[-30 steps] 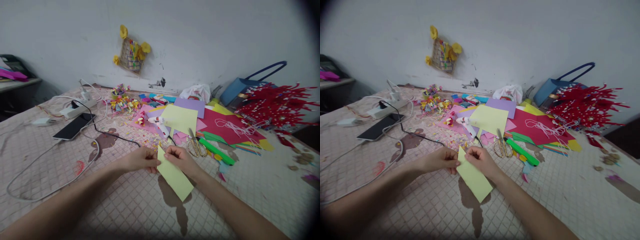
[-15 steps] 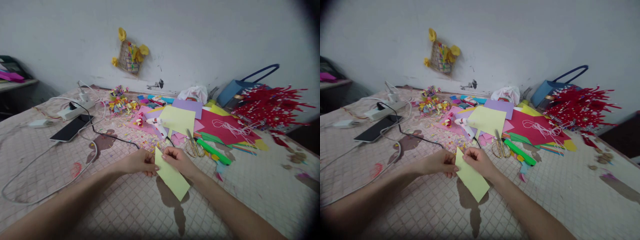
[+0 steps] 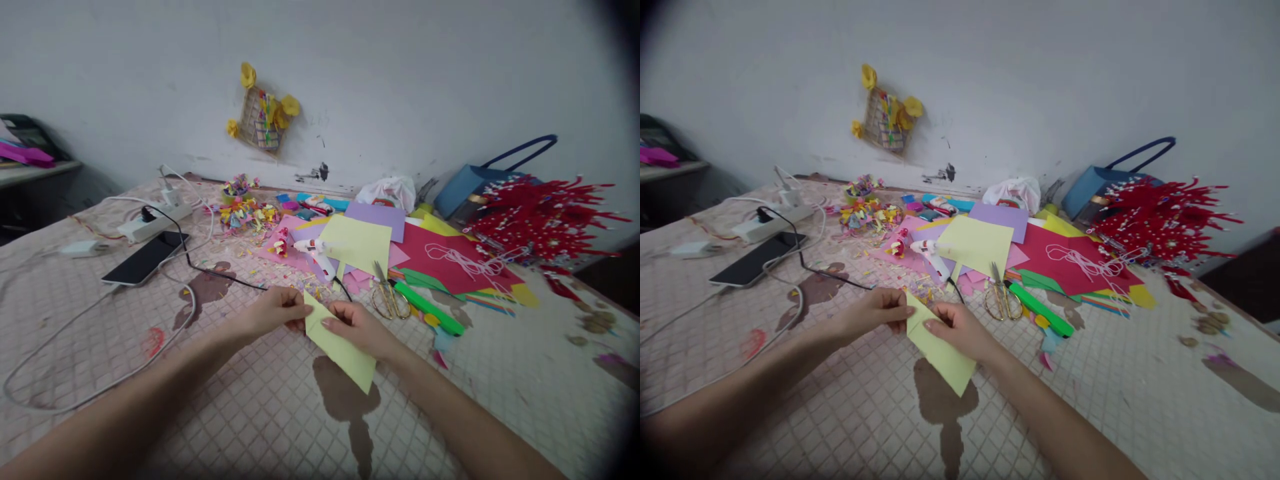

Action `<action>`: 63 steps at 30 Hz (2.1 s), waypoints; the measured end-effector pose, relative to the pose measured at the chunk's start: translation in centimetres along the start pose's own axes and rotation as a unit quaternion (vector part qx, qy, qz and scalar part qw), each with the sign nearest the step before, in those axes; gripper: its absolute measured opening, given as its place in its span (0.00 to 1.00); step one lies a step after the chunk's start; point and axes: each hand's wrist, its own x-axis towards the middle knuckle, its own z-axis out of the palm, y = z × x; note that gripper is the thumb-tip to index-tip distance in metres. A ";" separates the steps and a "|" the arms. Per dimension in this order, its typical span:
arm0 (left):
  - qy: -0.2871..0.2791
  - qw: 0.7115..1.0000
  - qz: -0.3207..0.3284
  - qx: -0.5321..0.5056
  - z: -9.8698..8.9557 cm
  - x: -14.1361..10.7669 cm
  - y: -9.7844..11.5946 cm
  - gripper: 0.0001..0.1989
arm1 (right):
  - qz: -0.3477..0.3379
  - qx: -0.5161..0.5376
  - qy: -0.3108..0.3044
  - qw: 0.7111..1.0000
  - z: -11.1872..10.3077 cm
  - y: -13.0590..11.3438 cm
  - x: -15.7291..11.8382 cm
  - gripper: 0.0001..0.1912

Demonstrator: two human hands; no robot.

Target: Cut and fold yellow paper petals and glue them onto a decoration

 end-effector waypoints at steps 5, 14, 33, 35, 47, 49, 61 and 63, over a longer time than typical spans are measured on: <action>-0.059 0.998 -0.004 0.014 -0.4 0.0 -0.1 0.16 | -0.019 -0.052 -0.038 0.998 0.2 -0.1 0.0 0.14; -0.007 0.998 -0.060 -0.014 -0.9 0.0 0.5 0.16 | 0.034 -0.468 0.267 0.842 -6.9 -1.3 -0.4 0.11; -0.016 0.994 -0.082 -0.074 -1.1 0.2 0.5 0.18 | 0.135 -0.546 0.362 0.744 -11.7 -0.1 -2.4 0.11; -0.013 0.994 -0.075 -0.075 -1.2 0.3 0.5 0.18 | 0.080 -0.473 0.412 0.775 -12.8 0.3 -3.3 0.12; -0.004 0.994 -0.062 -0.086 -0.8 0.0 0.8 0.19 | -0.010 -0.440 0.504 0.744 -15.9 3.5 -8.7 0.12; -0.007 0.995 -0.059 -0.085 -0.7 0.1 0.6 0.19 | -0.010 -0.469 0.456 0.757 -15.7 3.7 -9.1 0.10; 0.017 0.995 -0.048 -0.083 -0.5 0.2 0.6 0.18 | 0.009 -0.533 0.409 0.741 -13.6 5.5 -7.2 0.08; 0.013 0.996 -0.048 -0.069 -0.5 0.0 0.8 0.18 | 0.010 -0.538 0.402 0.741 -13.1 5.8 -7.4 0.08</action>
